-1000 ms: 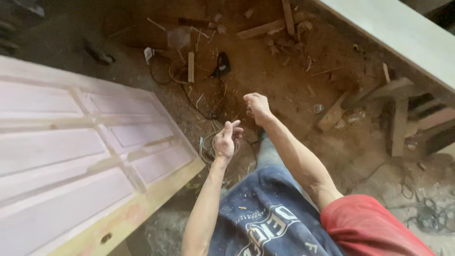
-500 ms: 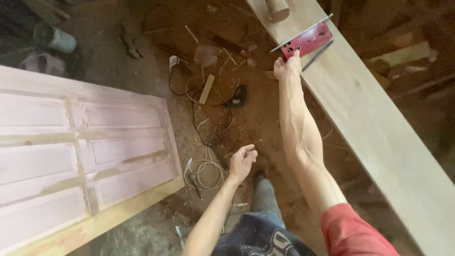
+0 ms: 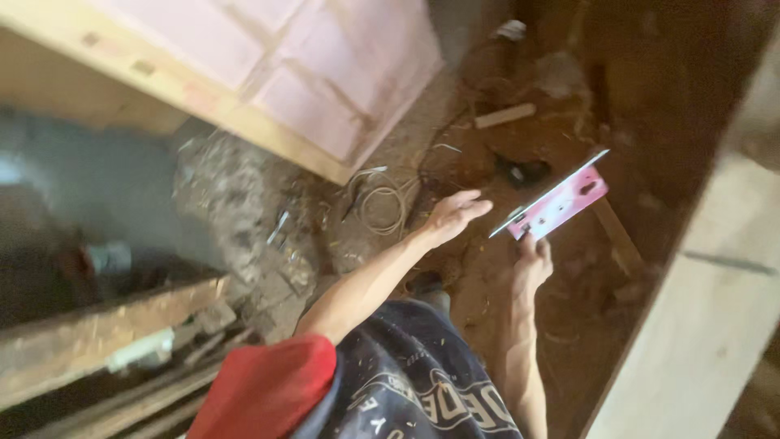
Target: The person uses a cordless drill to drive screws into a wooden door frame, then uses a hammer to tap nails into the frame. The person repositions the door and continues drilling and hammering to secure it.
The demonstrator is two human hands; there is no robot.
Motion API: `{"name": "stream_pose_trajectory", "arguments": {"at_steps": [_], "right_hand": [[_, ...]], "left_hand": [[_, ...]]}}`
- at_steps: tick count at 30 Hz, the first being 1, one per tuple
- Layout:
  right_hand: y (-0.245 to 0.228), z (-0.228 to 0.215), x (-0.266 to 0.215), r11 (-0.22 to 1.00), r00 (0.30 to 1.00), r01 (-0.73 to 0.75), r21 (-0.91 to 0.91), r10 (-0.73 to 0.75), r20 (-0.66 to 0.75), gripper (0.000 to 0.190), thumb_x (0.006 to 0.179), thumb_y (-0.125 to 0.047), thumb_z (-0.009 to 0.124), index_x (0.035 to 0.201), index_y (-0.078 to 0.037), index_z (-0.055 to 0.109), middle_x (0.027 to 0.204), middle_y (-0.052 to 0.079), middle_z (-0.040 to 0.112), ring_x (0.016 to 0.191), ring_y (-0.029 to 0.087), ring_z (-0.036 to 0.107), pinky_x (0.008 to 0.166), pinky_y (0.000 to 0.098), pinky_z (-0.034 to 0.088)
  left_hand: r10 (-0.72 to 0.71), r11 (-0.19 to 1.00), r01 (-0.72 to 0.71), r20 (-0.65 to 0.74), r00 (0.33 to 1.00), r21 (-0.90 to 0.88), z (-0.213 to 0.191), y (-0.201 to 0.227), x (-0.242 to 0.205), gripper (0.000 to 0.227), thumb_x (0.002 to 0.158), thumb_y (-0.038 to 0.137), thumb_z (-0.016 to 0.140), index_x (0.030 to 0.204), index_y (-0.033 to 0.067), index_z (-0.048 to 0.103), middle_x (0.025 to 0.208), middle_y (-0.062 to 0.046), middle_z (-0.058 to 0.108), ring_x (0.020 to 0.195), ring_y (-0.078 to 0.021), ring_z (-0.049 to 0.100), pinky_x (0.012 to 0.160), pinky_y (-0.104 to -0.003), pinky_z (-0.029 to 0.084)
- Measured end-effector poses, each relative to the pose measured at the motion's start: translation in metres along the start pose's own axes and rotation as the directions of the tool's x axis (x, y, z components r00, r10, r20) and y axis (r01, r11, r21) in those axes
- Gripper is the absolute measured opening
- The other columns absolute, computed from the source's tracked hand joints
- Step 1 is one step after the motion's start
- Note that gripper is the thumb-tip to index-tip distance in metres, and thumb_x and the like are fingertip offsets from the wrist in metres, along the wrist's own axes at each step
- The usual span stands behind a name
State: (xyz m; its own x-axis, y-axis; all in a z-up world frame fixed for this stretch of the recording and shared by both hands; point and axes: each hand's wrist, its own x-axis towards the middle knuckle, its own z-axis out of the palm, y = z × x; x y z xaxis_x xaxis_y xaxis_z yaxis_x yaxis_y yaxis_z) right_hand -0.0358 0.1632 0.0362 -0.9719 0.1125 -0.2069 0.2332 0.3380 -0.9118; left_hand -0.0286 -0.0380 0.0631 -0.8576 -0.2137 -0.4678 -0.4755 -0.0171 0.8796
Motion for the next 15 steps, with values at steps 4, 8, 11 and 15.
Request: {"name": "stream_pose_trajectory", "arguments": {"at_steps": [4, 8, 11, 15], "right_hand": [[-0.016, 0.068, -0.055, 0.785, 0.864, -0.365, 0.5, 0.085, 0.497, 0.022, 0.104, -0.007, 0.066, 0.122, 0.006, 0.069, 0.102, 0.009, 0.071, 0.083, 0.014, 0.063, 0.075, 0.0287, 0.052], [-0.053, 0.133, -0.061, 0.852, 0.666, -0.392, 0.348, 0.002, 0.746, 0.031, 0.098, -0.008, 0.066, 0.125, 0.006, 0.064, 0.11, 0.01, 0.072, 0.095, 0.018, 0.07, 0.086, 0.0314, 0.059], [-0.083, 0.179, -0.071, 0.976, 0.546, -0.096, 0.197, -0.114, 0.83, 0.042, 0.097, -0.015, 0.068, 0.134, 0.004, 0.059, 0.112, 0.011, 0.074, 0.099, 0.019, 0.069, 0.086, 0.0317, 0.057], [-0.121, 0.252, -0.107, 0.908, 0.5, 0.413, 0.069, -0.289, 0.816, 0.057, 0.09, -0.022, 0.078, 0.137, 0.003, 0.056, 0.117, 0.017, 0.07, 0.102, 0.023, 0.07, 0.086, 0.0342, 0.056]], "left_hand": [[0.045, 0.998, -0.044, -0.041, 0.998, 0.039, -0.07, 0.019, -0.015, 0.051, 0.083, 0.033, 0.076, 0.121, 0.0, 0.074, 0.101, -0.013, 0.079, 0.088, -0.0204, 0.072, 0.079, -0.034, 0.057], [0.063, 0.979, -0.112, -0.272, 0.96, -0.168, -0.149, 0.015, -0.064, 0.04, 0.081, 0.02, 0.079, 0.116, 0.0011, 0.075, 0.103, -0.009, 0.079, 0.09, -0.0175, 0.074, 0.082, -0.032, 0.06], [0.047, 0.958, -0.175, -0.478, 0.877, -0.226, -0.206, -0.004, -0.1, 0.037, 0.08, 0.012, 0.08, 0.115, 0.0024, 0.074, 0.104, -0.008, 0.079, 0.091, -0.0159, 0.075, 0.085, -0.031, 0.06], [0.076, 0.892, -0.367, -0.713, 0.697, -0.263, -0.303, -0.036, -0.127, 0.031, 0.085, 0.009, 0.077, 0.115, 0.0028, 0.073, 0.102, -0.008, 0.077, 0.087, -0.0154, 0.073, 0.078, -0.032, 0.061]]}}
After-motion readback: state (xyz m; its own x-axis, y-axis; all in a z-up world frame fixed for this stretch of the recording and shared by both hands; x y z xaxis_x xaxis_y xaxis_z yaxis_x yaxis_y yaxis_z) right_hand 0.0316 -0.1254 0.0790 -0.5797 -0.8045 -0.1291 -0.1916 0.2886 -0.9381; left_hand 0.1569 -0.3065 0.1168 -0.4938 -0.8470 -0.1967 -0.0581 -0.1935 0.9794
